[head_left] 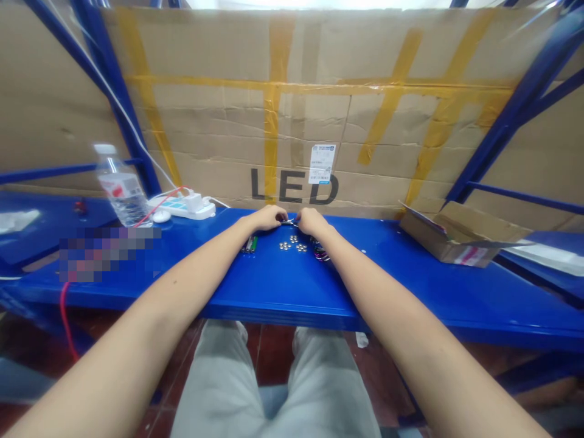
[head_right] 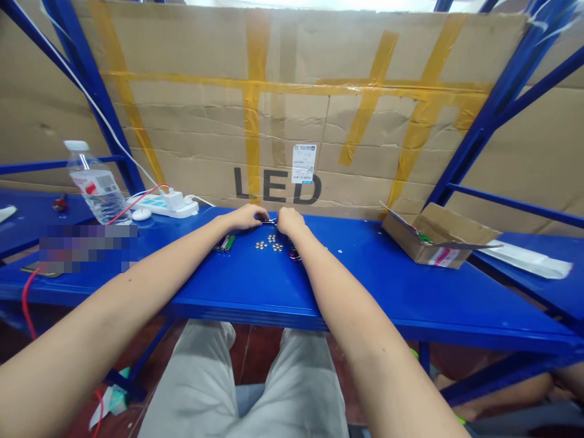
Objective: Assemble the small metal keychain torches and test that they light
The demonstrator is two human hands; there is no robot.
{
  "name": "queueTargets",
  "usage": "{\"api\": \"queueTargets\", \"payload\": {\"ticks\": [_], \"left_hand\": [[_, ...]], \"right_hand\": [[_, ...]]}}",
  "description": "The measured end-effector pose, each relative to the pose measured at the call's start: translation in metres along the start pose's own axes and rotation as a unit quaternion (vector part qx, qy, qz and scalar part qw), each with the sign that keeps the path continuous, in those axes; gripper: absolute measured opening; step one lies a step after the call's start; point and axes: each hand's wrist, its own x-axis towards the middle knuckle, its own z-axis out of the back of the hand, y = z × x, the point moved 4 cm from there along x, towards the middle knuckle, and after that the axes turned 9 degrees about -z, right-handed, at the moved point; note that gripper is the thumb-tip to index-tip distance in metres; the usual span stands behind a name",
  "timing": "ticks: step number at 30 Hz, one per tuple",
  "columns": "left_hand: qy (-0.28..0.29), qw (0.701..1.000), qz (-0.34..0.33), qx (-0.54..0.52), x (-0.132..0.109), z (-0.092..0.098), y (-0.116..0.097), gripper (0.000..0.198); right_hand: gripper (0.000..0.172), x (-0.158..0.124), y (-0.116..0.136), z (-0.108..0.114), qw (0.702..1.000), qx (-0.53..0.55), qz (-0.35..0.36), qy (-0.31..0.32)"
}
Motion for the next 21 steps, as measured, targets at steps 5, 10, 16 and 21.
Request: {"api": "queueTargets", "payload": {"ticks": [5,10,16,21], "left_hand": [[0.006,1.0,-0.003,0.015,-0.002,0.001,-0.01,0.05],[0.01,1.0,0.004,0.007,-0.004,0.002,-0.011,0.052],[0.0,1.0,0.002,0.014,-0.004,0.002,-0.009,0.048],[-0.007,1.0,0.022,0.011,-0.007,0.001,-0.008,0.046]], "right_hand": [[0.026,-0.004,0.003,-0.001,0.999,-0.007,0.029,0.017],[0.025,-0.001,0.0,-0.001,0.999,-0.011,0.033,-0.01],[0.025,-0.002,0.0,0.004,0.999,0.001,0.031,-0.013],[0.026,0.002,-0.008,0.011,0.998,0.029,-0.003,-0.05]]}}
